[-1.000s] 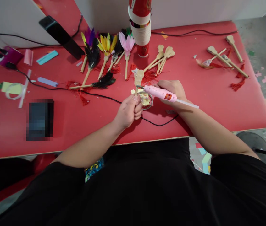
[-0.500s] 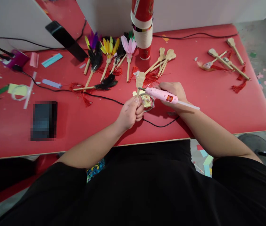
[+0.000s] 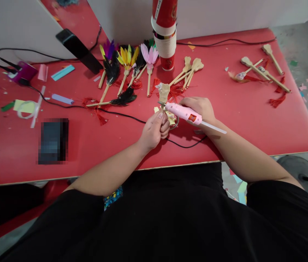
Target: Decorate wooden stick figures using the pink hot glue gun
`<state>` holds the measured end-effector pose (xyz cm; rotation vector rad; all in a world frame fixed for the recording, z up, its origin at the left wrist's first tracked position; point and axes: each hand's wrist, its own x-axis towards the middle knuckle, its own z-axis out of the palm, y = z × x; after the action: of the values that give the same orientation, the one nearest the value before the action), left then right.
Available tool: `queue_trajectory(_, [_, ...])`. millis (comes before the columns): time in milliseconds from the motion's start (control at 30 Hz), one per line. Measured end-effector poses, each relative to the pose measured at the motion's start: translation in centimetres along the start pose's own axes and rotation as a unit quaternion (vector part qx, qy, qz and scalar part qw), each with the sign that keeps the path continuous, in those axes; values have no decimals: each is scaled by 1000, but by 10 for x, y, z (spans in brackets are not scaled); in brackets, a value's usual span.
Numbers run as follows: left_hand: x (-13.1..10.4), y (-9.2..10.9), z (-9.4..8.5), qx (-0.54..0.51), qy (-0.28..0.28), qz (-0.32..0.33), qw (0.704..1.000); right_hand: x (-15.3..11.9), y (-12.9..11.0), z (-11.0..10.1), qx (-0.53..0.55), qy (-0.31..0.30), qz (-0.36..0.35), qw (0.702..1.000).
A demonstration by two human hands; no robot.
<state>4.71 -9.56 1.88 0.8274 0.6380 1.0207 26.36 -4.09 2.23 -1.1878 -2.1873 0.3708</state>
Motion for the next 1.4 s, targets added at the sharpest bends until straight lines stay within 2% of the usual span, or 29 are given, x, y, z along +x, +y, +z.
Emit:
queue_trajectory(100, [0,2,2,6,-7,8,1000,-2,-2,-1,-8,-14,15,1000])
queue_trajectory(300, [0,1,2,6,0,26,1000,-4,-3,2,-7,-3,17,1000])
queue_trajectory(500, [-5,2,5,26,37,43,998,-4,-11,1,11,-18,51,998])
queue_trajectory(733, [-9,2,8,30,18,77,996,-5,-21,0,24,1,60,998])
queue_trajectory(967, [-9,2,8,47,40,65,996,-4,-21,1,15,9,67,998])
queue_trajectory(1200, [-11,2,8,46,88,41,994,-4,-17,4,0,-19,85,996])
queue_trajectory(1400, [-11,-1,7,45,113,34,992,-1,-27,0,-1,-25,115,993])
